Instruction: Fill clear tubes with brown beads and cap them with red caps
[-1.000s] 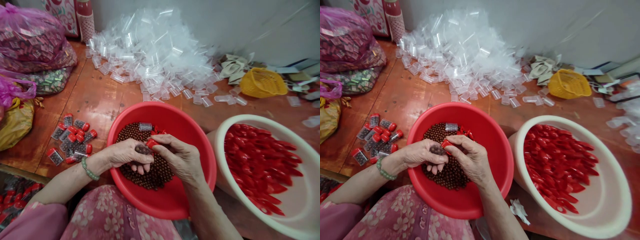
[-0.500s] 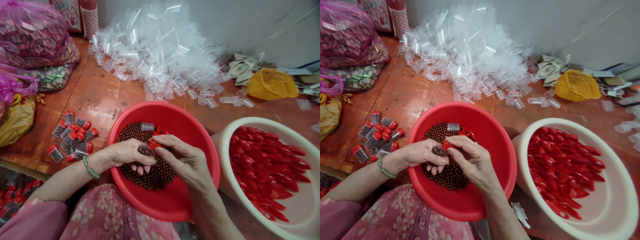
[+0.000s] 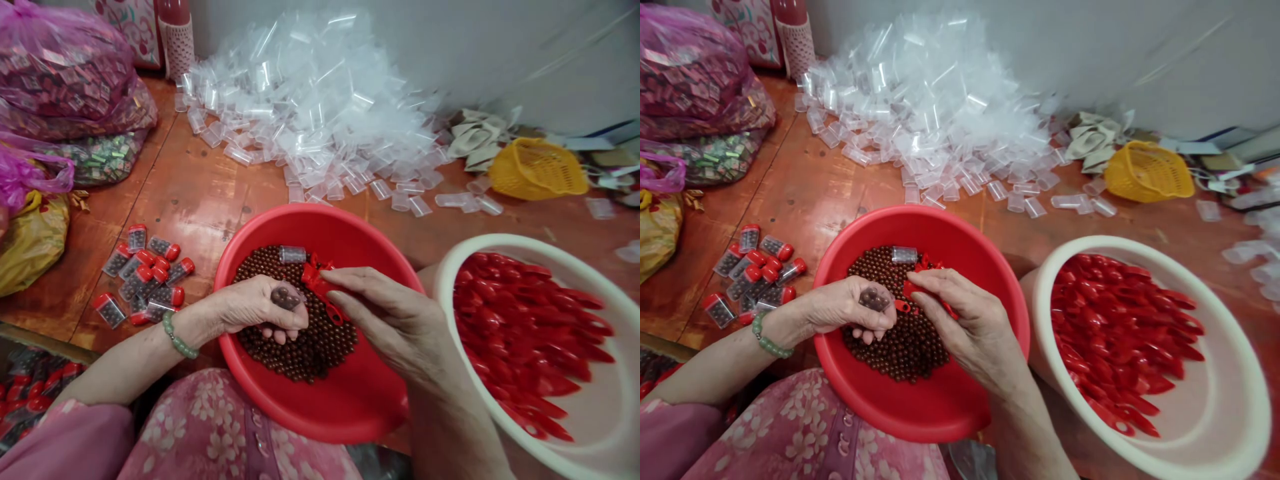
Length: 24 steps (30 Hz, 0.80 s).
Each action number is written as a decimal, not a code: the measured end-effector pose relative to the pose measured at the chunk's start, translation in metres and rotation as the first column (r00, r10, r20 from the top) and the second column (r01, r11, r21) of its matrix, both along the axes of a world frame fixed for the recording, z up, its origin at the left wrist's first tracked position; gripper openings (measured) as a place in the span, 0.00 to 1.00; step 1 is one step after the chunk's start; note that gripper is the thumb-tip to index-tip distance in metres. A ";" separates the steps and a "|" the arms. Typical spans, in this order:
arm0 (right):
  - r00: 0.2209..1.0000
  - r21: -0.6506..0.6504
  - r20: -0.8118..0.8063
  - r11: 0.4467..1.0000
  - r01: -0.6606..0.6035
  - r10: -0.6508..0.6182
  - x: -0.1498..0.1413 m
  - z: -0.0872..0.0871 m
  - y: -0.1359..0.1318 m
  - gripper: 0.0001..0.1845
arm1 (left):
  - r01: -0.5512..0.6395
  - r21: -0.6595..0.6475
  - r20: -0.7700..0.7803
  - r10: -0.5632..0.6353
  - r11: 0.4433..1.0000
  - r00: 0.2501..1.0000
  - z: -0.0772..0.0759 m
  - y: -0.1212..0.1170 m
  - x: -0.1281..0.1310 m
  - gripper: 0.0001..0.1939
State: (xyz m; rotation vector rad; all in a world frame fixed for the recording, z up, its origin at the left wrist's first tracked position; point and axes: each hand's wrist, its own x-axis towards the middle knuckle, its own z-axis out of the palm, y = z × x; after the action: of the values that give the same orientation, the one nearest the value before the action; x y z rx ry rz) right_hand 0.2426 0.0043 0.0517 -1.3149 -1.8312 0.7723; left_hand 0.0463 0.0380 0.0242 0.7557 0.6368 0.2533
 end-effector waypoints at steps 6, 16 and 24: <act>0.923 -0.163 -0.289 0.963 0.213 -0.253 -0.031 -0.017 -0.003 0.09 | -0.029 -0.035 0.040 0.030 0.999 0.999 -0.004 -0.003 0.000 0.11; 0.926 0.020 -0.261 0.958 0.286 -0.271 -0.051 -0.018 -0.005 0.05 | 0.062 -0.193 0.224 -0.018 0.979 0.974 -0.003 0.002 -0.007 0.23; 0.970 0.302 0.231 0.953 0.009 -0.083 -0.053 -0.029 -0.008 0.43 | -0.159 -0.261 0.168 0.207 0.952 0.964 -0.006 -0.001 -0.004 0.30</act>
State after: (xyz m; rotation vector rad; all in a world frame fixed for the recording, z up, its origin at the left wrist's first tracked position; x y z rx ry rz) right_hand 0.1897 -0.0033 0.0222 -1.2879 -2.0057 0.3003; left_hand 0.0423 0.0373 0.0184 0.4261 0.5418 0.4066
